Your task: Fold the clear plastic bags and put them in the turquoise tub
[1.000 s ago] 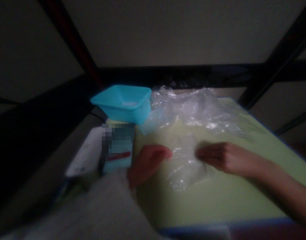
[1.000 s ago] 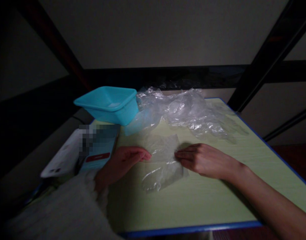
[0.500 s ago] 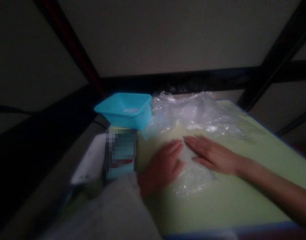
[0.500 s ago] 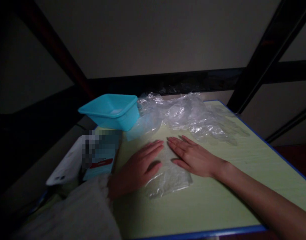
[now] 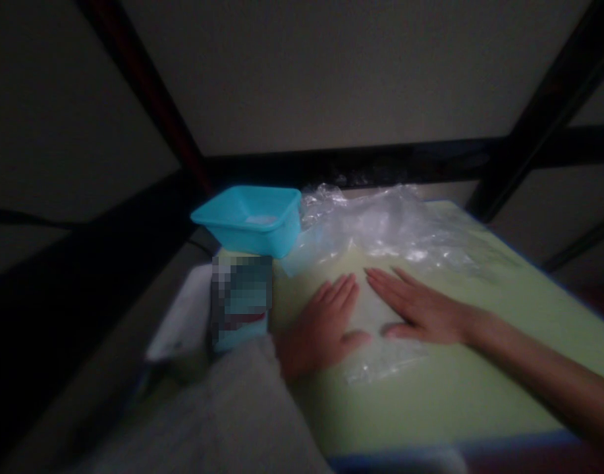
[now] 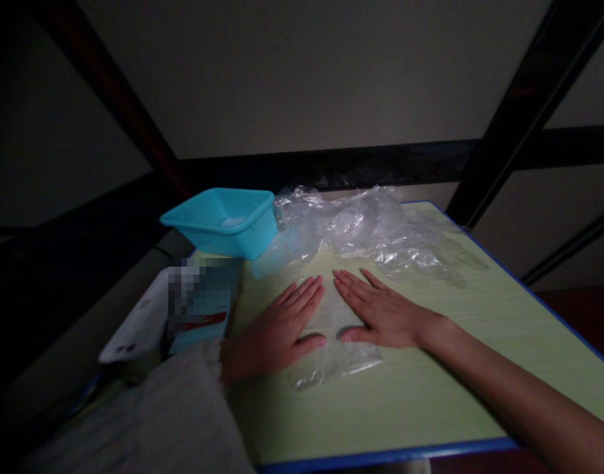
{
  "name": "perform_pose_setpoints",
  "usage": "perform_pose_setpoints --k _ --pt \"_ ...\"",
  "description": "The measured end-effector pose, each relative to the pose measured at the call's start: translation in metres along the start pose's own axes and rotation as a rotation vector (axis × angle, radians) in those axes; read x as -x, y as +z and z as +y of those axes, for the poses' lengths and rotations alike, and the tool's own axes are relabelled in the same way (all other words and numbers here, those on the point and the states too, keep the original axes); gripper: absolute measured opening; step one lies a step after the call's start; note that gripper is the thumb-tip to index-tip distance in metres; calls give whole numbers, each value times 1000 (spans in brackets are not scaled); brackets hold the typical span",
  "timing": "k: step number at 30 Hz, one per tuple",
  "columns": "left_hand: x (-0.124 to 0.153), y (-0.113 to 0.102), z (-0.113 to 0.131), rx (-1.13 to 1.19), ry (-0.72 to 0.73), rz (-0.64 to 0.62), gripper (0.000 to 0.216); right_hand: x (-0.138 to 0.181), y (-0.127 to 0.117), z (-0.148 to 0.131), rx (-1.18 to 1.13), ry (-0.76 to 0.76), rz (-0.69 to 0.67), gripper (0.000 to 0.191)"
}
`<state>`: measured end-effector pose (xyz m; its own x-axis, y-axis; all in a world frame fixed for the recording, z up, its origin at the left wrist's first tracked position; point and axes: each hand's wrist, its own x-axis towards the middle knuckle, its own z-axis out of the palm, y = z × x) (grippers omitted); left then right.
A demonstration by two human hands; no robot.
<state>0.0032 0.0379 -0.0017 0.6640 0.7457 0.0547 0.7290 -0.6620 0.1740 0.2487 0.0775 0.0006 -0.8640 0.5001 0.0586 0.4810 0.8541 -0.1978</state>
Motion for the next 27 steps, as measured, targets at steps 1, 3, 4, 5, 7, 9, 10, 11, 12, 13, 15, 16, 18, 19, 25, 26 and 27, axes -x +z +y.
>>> perform_pose_setpoints --k 1,3,4,5,7,9,10,11,12,13,15,16,18,19,25,26,27 --pt "1 0 -1 -16 2 0 74 0 0 0 -6 5 -8 88" --pt "3 1 -3 -40 2 5 74 -1 1 0 -18 16 -19 89" --pt "4 1 -4 -46 -3 3 73 -1 1 0 -21 22 -23 90" --pt "5 1 -4 -48 -11 0 73 -2 1 0 -24 28 -25 91" --pt "7 1 -5 -42 -26 -5 73 -2 1 0 -30 34 -33 91" --pt "8 0 -6 -32 -35 -2 73 -2 1 1 -35 37 -39 91" --pt "9 -1 -6 -29 -40 -1 73 -1 1 1 -38 36 -39 92" --pt "10 -1 -6 -26 -44 -3 73 -1 1 1 -39 36 -37 91" --pt "11 -1 -7 -25 -49 -7 73 0 1 2 -40 37 -35 91" --pt "11 -1 -7 -25 -53 -10 74 0 2 2 -41 39 -33 91" --pt "13 -1 -8 -28 -54 -8 74 0 2 3 -43 44 -35 91" --pt "13 -1 -9 -32 -53 -4 74 0 2 3 -44 46 -38 92" --pt "14 -1 -9 -39 -52 10 74 0 1 3 -47 49 -45 92" --pt "14 -1 -9 -42 -52 12 74 1 1 3 -50 51 -46 92" --pt "13 0 -9 -33 -50 24 74 7 -4 4 -103 61 -69 93" --pt "13 0 -9 -32 -48 33 74 8 -5 5 -114 58 -81 95" --pt "13 1 -9 -32 -47 38 73 9 -6 6 -124 55 -95 97"
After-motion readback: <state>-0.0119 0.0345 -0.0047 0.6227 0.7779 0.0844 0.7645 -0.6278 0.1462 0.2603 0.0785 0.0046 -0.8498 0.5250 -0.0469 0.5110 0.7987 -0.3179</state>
